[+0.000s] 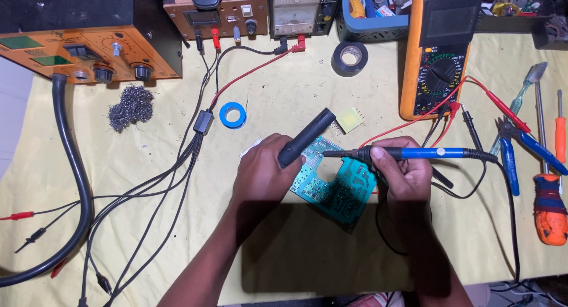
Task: Removing electronic components from a printed circuit board using a soldering iron and a manual desoldering pump.
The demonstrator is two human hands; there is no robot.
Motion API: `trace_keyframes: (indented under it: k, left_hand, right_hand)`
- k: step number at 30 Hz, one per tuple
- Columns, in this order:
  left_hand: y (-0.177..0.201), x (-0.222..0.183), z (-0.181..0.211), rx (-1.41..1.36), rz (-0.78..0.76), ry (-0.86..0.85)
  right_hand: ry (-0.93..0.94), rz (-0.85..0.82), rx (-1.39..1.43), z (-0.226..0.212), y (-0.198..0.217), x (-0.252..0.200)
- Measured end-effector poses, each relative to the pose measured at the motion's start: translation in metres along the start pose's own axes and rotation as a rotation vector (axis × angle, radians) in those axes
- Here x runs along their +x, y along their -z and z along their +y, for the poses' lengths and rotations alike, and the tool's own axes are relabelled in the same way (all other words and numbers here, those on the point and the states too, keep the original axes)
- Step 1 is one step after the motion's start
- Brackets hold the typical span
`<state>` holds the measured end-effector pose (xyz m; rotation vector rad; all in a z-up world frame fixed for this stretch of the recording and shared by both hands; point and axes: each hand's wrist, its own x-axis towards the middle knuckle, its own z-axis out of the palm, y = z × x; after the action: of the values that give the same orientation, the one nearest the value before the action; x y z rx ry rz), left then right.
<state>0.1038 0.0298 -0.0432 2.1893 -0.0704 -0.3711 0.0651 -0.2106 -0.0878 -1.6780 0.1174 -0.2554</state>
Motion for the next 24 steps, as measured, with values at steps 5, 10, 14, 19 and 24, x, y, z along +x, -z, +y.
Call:
trace_keyframes:
  k: [5,10,14,19,24]
  left_hand:
    - [-0.001,0.001,-0.001,-0.004,-0.005,0.005]
    - [0.000,0.001,0.001,0.009,-0.012,0.006]
    - [0.000,0.002,-0.001,0.000,-0.012,0.001]
    - [0.000,0.002,-0.001,0.015,-0.014,0.017]
    - [0.001,0.002,-0.001,0.006,-0.005,0.002]
  right_hand:
    - [-0.006,-0.031,0.006,-0.010,-0.003,0.009]
    - [0.007,-0.085,0.021,-0.014,-0.001,0.016]
    - [-0.003,-0.098,0.020,-0.015,0.000,0.017]
    - [-0.005,-0.086,0.010,-0.018,-0.002,0.013]
    - [-0.010,-0.043,0.002,-0.018,-0.005,0.007]
